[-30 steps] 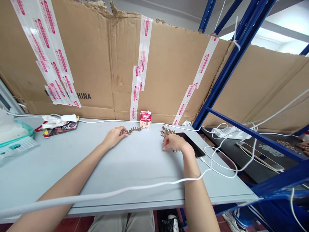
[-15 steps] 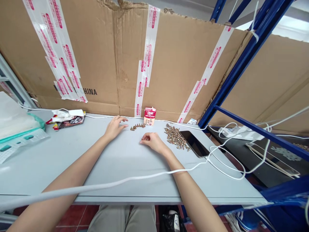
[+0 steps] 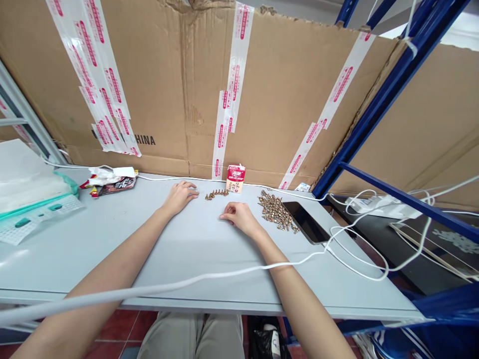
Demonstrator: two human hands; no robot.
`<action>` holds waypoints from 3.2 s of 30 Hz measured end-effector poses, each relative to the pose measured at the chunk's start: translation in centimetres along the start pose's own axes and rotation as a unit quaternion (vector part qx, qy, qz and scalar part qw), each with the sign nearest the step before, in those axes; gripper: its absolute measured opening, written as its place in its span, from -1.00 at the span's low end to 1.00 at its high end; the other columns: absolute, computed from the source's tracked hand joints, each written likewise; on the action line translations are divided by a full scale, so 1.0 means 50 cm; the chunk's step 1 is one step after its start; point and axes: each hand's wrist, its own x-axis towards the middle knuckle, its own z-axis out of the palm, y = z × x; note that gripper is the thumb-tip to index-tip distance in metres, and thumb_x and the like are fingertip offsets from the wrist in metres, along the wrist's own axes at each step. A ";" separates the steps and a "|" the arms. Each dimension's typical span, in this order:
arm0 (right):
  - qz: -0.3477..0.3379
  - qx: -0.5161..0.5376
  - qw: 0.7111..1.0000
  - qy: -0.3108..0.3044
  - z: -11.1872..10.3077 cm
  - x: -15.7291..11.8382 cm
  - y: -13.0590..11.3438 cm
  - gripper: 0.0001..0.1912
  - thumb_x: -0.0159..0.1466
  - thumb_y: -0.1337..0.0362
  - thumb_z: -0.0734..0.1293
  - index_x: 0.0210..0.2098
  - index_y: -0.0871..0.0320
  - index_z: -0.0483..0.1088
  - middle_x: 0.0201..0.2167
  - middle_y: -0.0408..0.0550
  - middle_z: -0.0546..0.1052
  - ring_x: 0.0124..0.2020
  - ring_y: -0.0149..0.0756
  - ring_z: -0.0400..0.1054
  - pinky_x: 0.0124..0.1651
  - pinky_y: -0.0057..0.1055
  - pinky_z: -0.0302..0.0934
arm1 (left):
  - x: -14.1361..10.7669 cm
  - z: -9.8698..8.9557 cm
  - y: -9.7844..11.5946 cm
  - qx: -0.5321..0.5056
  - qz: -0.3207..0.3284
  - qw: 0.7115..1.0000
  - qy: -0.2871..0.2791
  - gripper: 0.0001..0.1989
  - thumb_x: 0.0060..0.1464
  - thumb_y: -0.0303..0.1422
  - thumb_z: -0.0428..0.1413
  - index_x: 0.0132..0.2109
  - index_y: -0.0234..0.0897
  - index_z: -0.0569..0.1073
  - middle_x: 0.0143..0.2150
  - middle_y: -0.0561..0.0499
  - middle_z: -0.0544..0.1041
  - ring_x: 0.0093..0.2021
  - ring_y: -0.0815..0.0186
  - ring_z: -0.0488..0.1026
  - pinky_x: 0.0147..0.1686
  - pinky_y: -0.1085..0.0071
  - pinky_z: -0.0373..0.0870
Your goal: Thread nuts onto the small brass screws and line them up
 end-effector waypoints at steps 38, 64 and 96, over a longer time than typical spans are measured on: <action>-0.093 0.175 0.955 0.219 -0.006 0.012 -0.028 -0.86 -0.03 0.27 0.40 -0.48 0.19 0.40 -0.44 -0.09 0.48 -0.38 -0.36 0.38 -0.26 -0.43 0.26 | 0.004 -0.057 0.237 -0.609 -0.273 0.743 0.052 -0.73 -0.20 -0.15 0.20 -0.40 -0.26 0.56 -0.32 -0.04 0.57 -0.20 0.18 0.43 -0.19 0.37 0.27; -0.070 0.129 0.971 0.190 -0.004 0.004 -0.027 -0.86 0.07 0.24 0.33 -0.39 0.16 0.43 -0.41 -0.08 0.52 -0.47 -0.36 0.39 -0.35 -0.44 0.27 | 0.005 -0.051 0.232 -0.645 -0.244 0.720 0.083 -0.64 -0.28 -0.13 0.26 -0.35 -0.31 0.52 -0.28 -0.10 0.56 -0.21 0.17 0.45 -0.15 0.31 0.31; -0.107 -0.235 0.957 0.129 -0.016 -0.014 -0.029 -0.71 0.32 0.24 0.05 -0.38 0.13 0.34 -0.41 -0.13 0.44 -0.41 -0.40 0.24 -0.38 -0.51 -0.08 | 0.013 -0.060 0.202 -0.445 -0.073 0.893 -0.007 -0.66 0.06 -0.15 0.00 -0.28 -0.32 0.52 -0.32 -0.04 0.54 -0.30 0.27 0.39 -0.29 0.41 0.24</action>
